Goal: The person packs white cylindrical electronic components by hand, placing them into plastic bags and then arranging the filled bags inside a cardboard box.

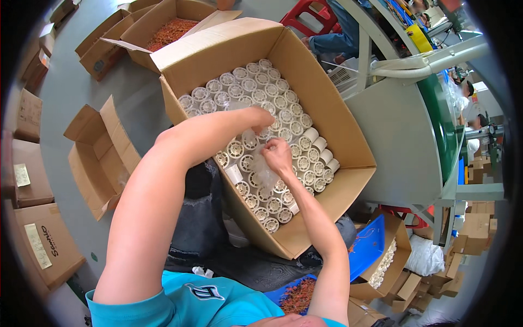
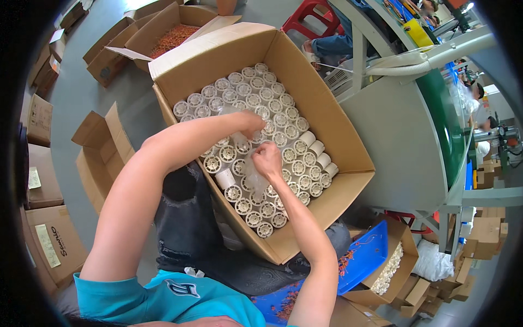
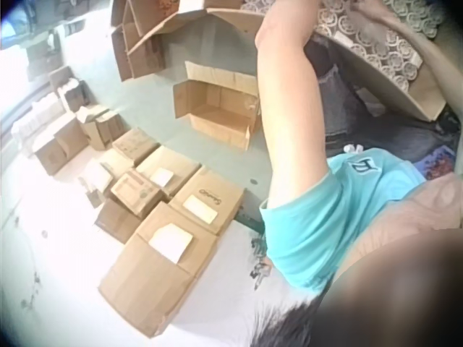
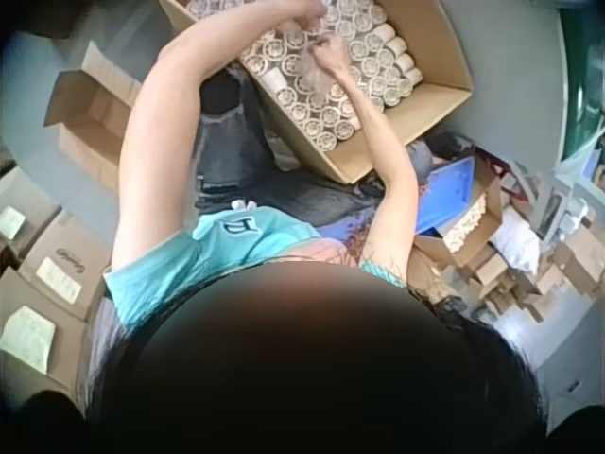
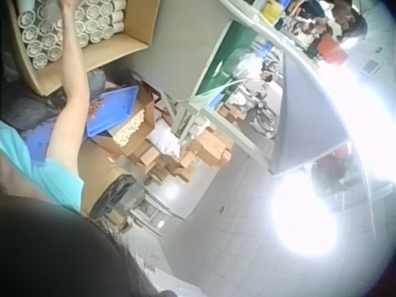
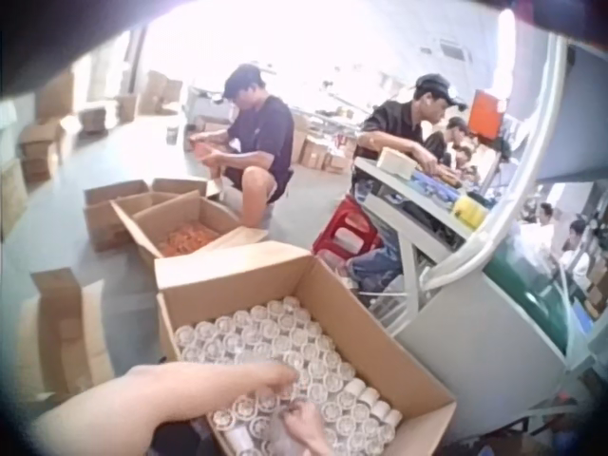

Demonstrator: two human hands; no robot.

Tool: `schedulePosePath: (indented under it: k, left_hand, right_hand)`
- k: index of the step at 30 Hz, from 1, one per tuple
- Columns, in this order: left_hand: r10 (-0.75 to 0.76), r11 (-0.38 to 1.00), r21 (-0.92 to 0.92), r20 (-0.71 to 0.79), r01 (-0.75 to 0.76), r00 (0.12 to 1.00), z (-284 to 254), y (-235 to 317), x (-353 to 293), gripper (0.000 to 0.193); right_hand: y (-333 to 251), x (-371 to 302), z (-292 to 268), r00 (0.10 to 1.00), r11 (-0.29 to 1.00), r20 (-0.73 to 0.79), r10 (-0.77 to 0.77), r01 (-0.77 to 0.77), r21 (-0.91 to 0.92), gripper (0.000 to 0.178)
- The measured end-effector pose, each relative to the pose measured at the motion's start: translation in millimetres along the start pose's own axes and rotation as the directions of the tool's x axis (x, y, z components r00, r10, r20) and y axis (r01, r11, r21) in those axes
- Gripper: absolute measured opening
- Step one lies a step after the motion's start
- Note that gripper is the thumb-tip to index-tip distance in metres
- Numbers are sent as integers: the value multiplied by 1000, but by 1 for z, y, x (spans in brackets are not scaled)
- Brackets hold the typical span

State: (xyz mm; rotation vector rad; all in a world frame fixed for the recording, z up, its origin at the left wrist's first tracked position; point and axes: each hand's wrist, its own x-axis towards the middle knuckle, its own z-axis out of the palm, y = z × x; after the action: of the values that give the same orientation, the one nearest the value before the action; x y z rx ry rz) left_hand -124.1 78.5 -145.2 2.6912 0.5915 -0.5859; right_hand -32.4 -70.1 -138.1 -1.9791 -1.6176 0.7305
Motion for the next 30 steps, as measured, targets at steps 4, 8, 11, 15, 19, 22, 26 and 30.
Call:
schedulePosePath:
  k: [4, 8, 11, 15, 19, 22, 26, 30]
  left_hand:
    - [-4, 999, -48, -53, 2, 999, 3, -2, -6, 43]
    - [16, 1000, -3, 17, -16, 1000, 3, 0, -4, 33]
    - [49, 998, 50, 0, -49, 999, 2, 7, -3, 29]
    - [212, 974, -25, -219, -223, 952, 4, 3, -10, 25]
    - [214, 953, -169, -205, -250, 955, -6, 10, -15, 22]
    - [174, 920, -300, -259, -250, 950, -6, 11, -20, 20]
    - [-25, 788, -518, -569, -334, 822, -10, 1, -13, 17]
    - [-306, 743, -613, -669, -269, 678, -31, 1, -7, 19]
  right_hand:
    - [-16, -4, -17, 989, 992, 117, 93, -103, 79, 15]
    - [-20, -10, -7, 979, 988, 129, 155, -155, -10, 17]
    - [-2, -6, 3, 997, 994, 39, 64, -67, 85, 16]
    - [-8, -2, -3, 977, 982, 135, 166, -176, 63, 16]
    - [7, -7, 2, 984, 967, -72, -165, 146, -210, 19]
    - [-13, -5, -10, 997, 998, -77, -26, 22, -54, 20]
    - [-13, 7, -27, 993, 981, -91, 71, -53, 186, 20]
    - [-16, 23, -75, 973, 966, -194, 129, -78, 248, 15]
